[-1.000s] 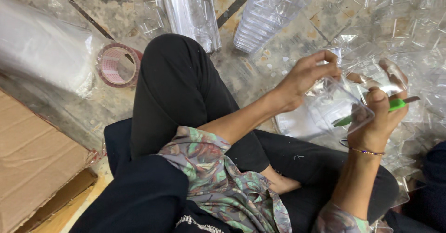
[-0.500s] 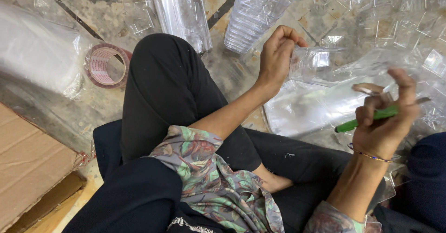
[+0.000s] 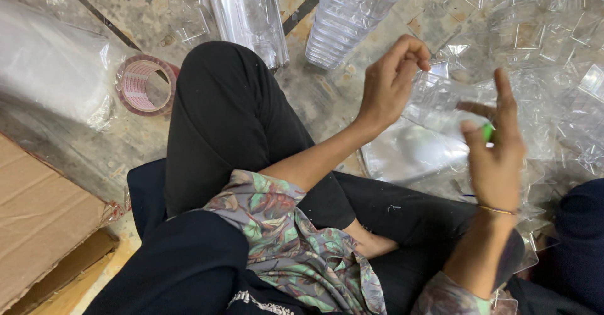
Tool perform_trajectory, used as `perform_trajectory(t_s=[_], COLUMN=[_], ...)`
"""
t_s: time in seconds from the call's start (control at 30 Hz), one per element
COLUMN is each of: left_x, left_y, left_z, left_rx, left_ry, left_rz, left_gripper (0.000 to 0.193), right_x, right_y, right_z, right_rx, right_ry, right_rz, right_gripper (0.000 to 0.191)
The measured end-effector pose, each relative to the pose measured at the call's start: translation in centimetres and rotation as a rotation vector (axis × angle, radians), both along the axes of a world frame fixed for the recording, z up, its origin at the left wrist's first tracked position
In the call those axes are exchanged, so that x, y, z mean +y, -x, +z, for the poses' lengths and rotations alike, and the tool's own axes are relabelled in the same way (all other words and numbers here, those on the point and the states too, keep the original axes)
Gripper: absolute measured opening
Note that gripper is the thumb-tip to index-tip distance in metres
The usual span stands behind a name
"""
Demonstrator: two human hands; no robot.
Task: The person sits on the floor and uses a green utility knife to trim excess plastic from small clear plastic boxes, working on one box at a time on their lap and setting trimmed boxes aside.
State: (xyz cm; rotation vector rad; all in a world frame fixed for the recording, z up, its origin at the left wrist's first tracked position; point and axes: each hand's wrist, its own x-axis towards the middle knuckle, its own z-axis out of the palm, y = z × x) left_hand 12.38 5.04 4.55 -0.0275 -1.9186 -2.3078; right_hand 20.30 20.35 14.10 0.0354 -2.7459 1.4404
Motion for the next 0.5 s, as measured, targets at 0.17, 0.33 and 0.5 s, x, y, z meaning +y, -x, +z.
perform_trajectory(t_s=[0.17,0.33,0.5], left_x=[-0.6,-2.2,-3.1], left_y=[0.6,2.1,1.6], left_z=[0.1,-0.3,0.0], left_rx=[-0.006,0.019,0.173], left_ry=[0.183,0.599,0.551], left_rz=[-0.181,-0.436,-0.374], left_gripper=[0.016,0.019,0.021], right_x=[-0.8,-2.5,-8.9], right_y=[0.1,-1.3,-4.1], right_z=[-2.2,-2.3,-3.4], right_rx=[0.023,-0.089,-0.067], right_ry=[0.033,-0.175,-0.62], right_rz=[-0.018,0.008,0.198], right_gripper=[0.092,0.088,0.068])
